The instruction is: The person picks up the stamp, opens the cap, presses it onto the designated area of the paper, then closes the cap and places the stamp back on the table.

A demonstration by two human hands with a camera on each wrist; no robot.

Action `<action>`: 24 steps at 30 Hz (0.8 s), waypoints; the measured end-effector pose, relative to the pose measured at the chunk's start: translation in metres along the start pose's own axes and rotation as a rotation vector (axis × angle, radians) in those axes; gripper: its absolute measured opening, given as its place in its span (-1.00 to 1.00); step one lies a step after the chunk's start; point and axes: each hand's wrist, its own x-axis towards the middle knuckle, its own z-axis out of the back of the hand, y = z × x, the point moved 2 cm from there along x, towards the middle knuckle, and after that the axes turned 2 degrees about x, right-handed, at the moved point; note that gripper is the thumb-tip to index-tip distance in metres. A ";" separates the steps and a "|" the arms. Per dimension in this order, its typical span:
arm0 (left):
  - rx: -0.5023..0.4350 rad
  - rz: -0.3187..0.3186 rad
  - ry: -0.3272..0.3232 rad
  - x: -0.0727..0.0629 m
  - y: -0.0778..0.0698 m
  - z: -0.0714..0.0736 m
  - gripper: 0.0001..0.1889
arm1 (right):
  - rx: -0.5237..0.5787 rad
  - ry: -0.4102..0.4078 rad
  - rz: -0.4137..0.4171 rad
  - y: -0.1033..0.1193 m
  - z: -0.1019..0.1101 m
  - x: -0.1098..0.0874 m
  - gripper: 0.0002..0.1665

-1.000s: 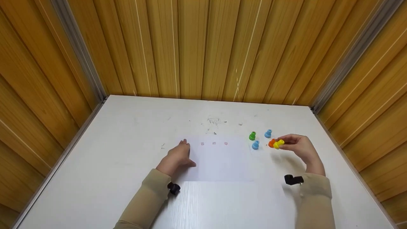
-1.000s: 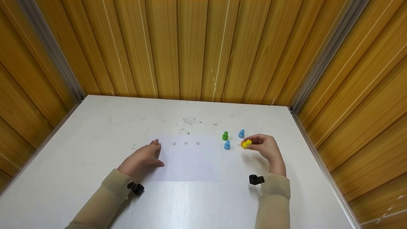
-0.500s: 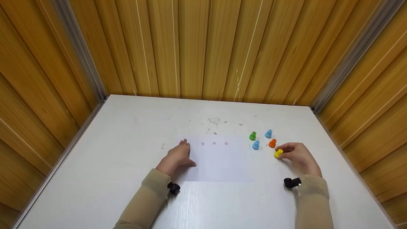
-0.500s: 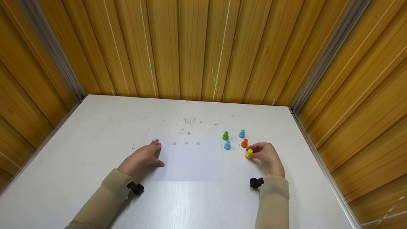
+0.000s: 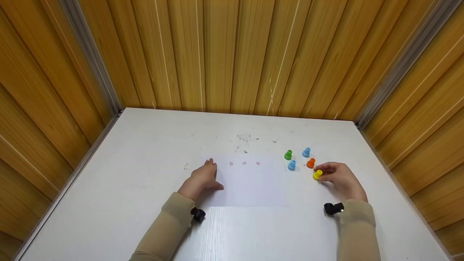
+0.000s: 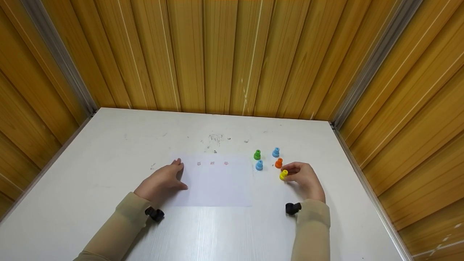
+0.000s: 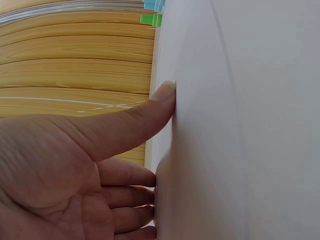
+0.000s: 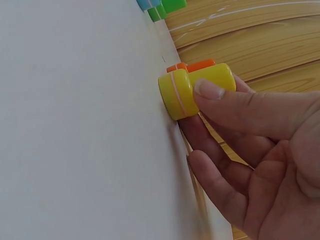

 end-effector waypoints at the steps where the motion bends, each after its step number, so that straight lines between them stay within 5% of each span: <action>1: 0.003 0.000 -0.003 0.000 0.000 0.000 0.07 | -0.003 0.001 -0.004 0.001 0.001 -0.001 -0.44; 8: 0.016 0.007 -0.017 -0.001 -0.001 0.000 0.07 | -0.019 -0.141 0.064 0.023 0.012 -0.006 -0.36; 13: 0.003 0.017 -0.017 -0.001 -0.001 -0.001 0.07 | 0.251 -0.189 0.103 0.047 -0.004 -0.002 -0.24; 18: -0.012 0.031 -0.017 0.000 -0.003 -0.002 0.07 | 0.508 -0.177 0.035 0.062 -0.037 0.012 -0.25; 24: -0.007 0.000 -0.014 -0.001 -0.002 -0.002 0.04 | 0.428 -0.245 0.036 0.059 -0.065 0.024 -0.41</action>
